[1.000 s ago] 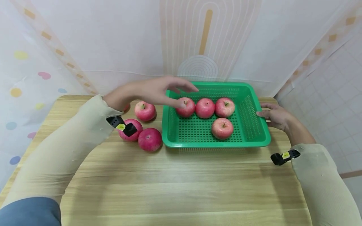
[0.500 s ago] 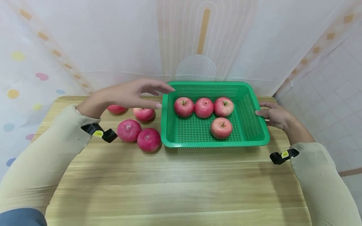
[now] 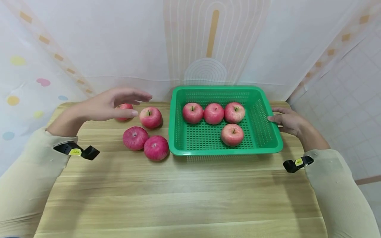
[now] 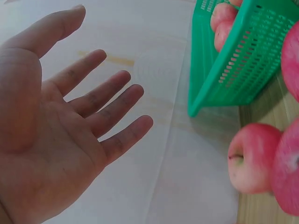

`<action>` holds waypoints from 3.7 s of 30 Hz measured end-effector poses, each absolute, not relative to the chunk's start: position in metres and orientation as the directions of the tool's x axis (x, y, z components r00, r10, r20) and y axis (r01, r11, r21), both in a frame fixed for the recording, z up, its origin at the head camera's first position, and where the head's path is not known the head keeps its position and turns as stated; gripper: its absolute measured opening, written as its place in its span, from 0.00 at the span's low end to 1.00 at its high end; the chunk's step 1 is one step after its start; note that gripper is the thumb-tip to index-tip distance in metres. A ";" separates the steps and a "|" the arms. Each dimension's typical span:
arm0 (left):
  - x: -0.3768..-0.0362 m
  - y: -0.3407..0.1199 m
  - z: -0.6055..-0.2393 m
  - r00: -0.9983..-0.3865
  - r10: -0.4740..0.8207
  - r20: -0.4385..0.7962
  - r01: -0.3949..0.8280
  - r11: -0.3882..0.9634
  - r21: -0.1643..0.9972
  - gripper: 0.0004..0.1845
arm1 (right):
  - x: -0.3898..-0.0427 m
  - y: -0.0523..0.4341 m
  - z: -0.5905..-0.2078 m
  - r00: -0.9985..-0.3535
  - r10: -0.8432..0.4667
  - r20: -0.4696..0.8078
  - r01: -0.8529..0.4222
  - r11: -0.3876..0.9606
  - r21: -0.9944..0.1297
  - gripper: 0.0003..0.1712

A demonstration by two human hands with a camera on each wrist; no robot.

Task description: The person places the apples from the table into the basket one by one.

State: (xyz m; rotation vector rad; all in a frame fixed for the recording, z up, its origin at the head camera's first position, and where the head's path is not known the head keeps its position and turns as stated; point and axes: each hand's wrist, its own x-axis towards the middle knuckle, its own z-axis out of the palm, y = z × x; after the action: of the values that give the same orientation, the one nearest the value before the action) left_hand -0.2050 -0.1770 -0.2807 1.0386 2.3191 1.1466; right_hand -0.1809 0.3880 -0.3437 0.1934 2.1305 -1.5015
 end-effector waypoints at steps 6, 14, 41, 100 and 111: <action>-0.198 -0.199 -0.289 -0.698 0.716 0.016 0.427 0.397 0.812 0.28 | -0.180 0.388 -0.344 -0.857 -0.179 -0.483 0.391 0.383 -0.837 0.22; -0.189 -0.227 -0.320 -0.742 0.667 0.067 0.390 0.348 0.853 0.27 | -0.181 0.388 -0.345 -0.862 -0.176 -0.476 0.386 0.382 -0.839 0.22; -0.174 -0.240 -0.423 -0.821 0.567 0.059 0.243 0.256 0.936 0.36 | -0.180 0.390 -0.346 -0.858 -0.180 -0.481 0.390 0.381 -0.838 0.22; -0.175 -0.219 -0.453 -0.860 0.510 0.024 0.226 0.339 0.913 0.39 | -0.181 0.389 -0.345 -0.859 -0.183 -0.479 0.391 0.371 -0.842 0.18; -0.174 -0.224 -0.448 -0.874 0.486 0.002 0.209 0.373 0.904 0.38 | -0.180 0.389 -0.346 -0.857 -0.183 -0.481 0.391 0.377 -0.840 0.19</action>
State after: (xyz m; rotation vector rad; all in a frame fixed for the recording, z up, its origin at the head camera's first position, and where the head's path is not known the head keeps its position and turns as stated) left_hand -0.1739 -0.2245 -0.4484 0.6163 2.3713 1.5018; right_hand -0.1803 0.3894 -0.3462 0.1787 2.1370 -1.5022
